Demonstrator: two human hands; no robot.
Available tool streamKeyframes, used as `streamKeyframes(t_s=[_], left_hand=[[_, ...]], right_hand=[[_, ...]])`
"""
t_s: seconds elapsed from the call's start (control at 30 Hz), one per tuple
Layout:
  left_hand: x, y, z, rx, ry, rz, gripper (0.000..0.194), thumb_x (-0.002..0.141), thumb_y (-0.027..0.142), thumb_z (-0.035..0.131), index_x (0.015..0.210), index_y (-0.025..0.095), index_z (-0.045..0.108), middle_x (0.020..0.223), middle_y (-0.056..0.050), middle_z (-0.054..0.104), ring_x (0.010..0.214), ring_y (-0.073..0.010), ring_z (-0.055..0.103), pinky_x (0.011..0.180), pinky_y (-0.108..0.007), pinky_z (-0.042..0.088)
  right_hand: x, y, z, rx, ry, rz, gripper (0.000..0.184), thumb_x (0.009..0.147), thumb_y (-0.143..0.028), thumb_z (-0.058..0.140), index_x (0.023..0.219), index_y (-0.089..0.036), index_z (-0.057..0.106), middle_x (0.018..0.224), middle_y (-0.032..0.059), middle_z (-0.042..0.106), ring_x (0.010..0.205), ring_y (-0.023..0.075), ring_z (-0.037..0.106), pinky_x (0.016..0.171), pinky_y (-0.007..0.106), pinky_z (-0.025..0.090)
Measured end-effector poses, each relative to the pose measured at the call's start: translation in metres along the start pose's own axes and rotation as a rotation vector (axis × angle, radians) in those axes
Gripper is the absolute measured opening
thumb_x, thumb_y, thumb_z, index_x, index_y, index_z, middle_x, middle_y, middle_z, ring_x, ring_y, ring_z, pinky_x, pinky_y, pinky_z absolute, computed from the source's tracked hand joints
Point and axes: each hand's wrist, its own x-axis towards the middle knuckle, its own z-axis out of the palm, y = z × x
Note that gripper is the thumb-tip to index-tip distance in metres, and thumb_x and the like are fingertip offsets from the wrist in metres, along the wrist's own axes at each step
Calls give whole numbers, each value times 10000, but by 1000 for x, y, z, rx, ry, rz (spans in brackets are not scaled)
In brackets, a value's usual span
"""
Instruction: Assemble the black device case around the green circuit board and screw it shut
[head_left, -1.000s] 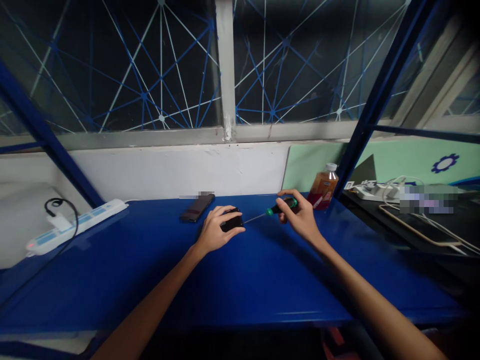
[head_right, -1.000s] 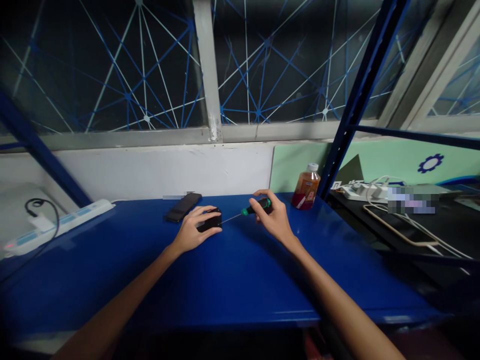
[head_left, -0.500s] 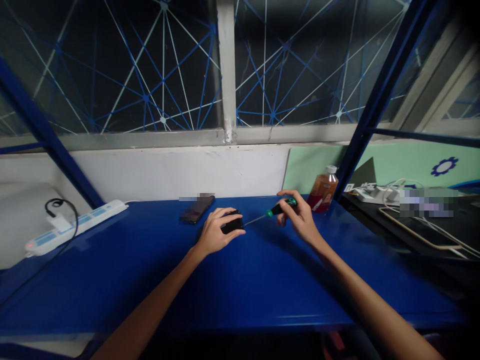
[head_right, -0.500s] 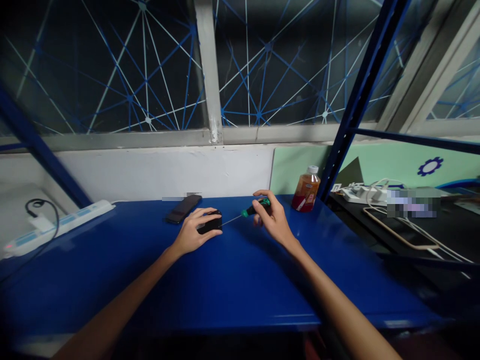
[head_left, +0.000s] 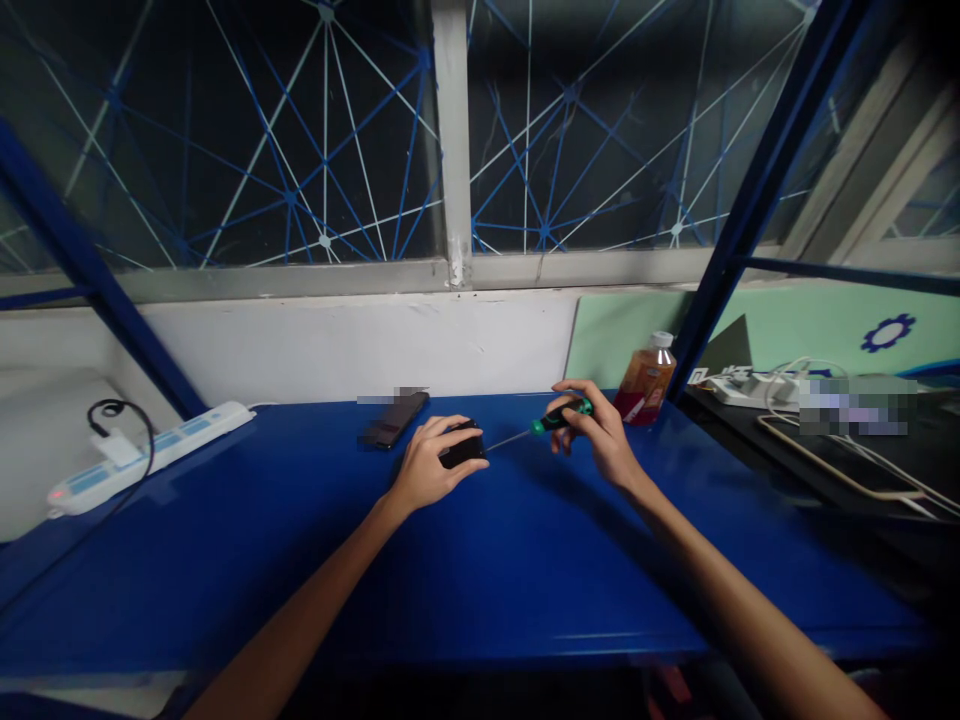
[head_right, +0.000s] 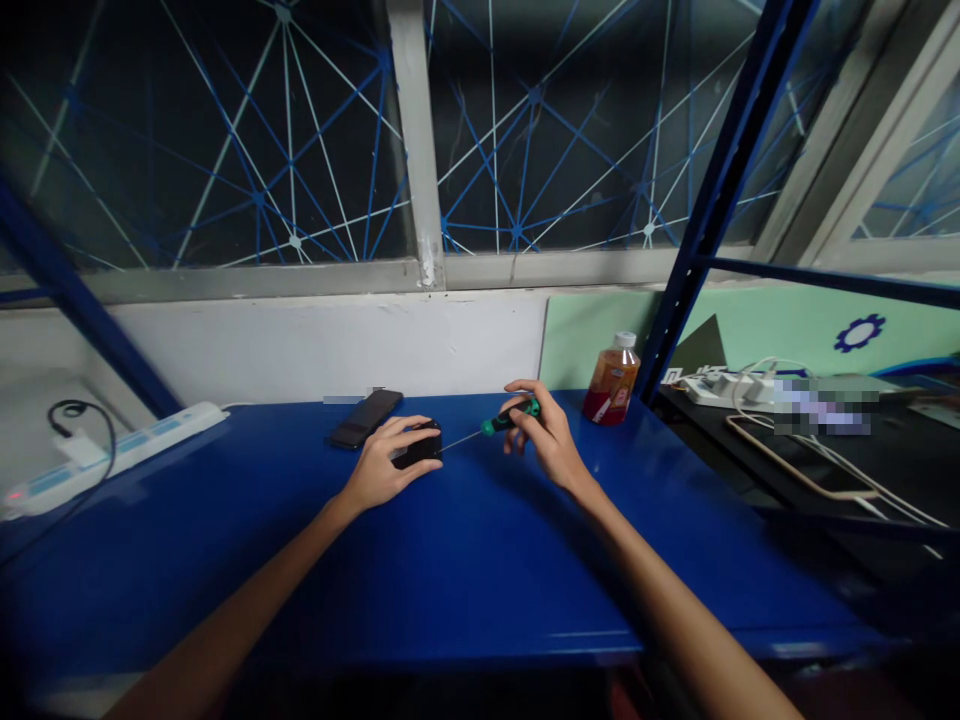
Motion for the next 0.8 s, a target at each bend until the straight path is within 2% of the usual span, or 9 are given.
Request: streamKeyframes(t_s=[0.13, 0.2, 0.3, 0.43, 0.57, 0.67, 0.8], left_hand=[[0, 1, 0, 1, -10, 4, 349, 781, 445, 719, 1081, 269, 693, 1174, -84, 648, 1074, -278, 591, 923, -496, 485], [0, 2, 0, 0, -14, 1, 356, 782, 439, 721, 1090, 261, 691, 1183, -86, 644, 1083, -274, 587, 934, -486, 480], [1, 2, 0, 0, -10, -2, 357, 784, 439, 718, 1091, 259, 691, 1187, -83, 643, 1086, -272, 587, 941, -486, 478], [1, 2, -1, -5, -2, 2, 351, 786, 441, 714, 1091, 268, 692, 1178, -84, 647, 1079, -275, 594, 930, -486, 487], [1, 1, -1, 4, 1, 9, 351, 786, 440, 715, 1091, 268, 691, 1177, -84, 647, 1074, -274, 596, 938, -496, 479], [1, 0, 0, 6, -7, 12, 354, 784, 445, 716, 1088, 266, 691, 1176, -87, 648, 1076, -278, 593, 935, -501, 478], [1, 0, -1, 5, -13, 6, 351, 786, 431, 719, 1089, 258, 689, 1180, -86, 644, 1080, -272, 589, 936, -491, 476]], right_hand=[[-1, -2, 3, -117, 117, -25, 303, 849, -424, 622, 1049, -214, 534, 538, -61, 551, 389, 119, 533, 414, 246, 446], [-1, -2, 4, -190, 156, -44, 268, 836, -431, 640, 964, -207, 565, 474, -73, 504, 359, 109, 495, 385, 232, 412], [-2, -2, 4, -269, 148, -49, 270, 822, -441, 655, 925, -203, 581, 471, -65, 513, 362, 106, 491, 382, 230, 400], [-1, -3, 3, -217, 61, -7, 370, 803, -427, 682, 1062, -211, 529, 550, -45, 588, 437, 137, 573, 441, 256, 464], [-1, -2, 4, -219, 112, -5, 361, 723, -422, 758, 932, -205, 558, 533, -43, 581, 365, 130, 544, 360, 243, 416], [-1, -1, 3, -250, 133, -23, 319, 730, -416, 752, 876, -198, 572, 493, -52, 552, 363, 123, 536, 371, 242, 423], [1, -3, 3, -152, 57, 1, 335, 786, -412, 699, 989, -199, 540, 693, 6, 653, 466, 133, 610, 438, 257, 490]])
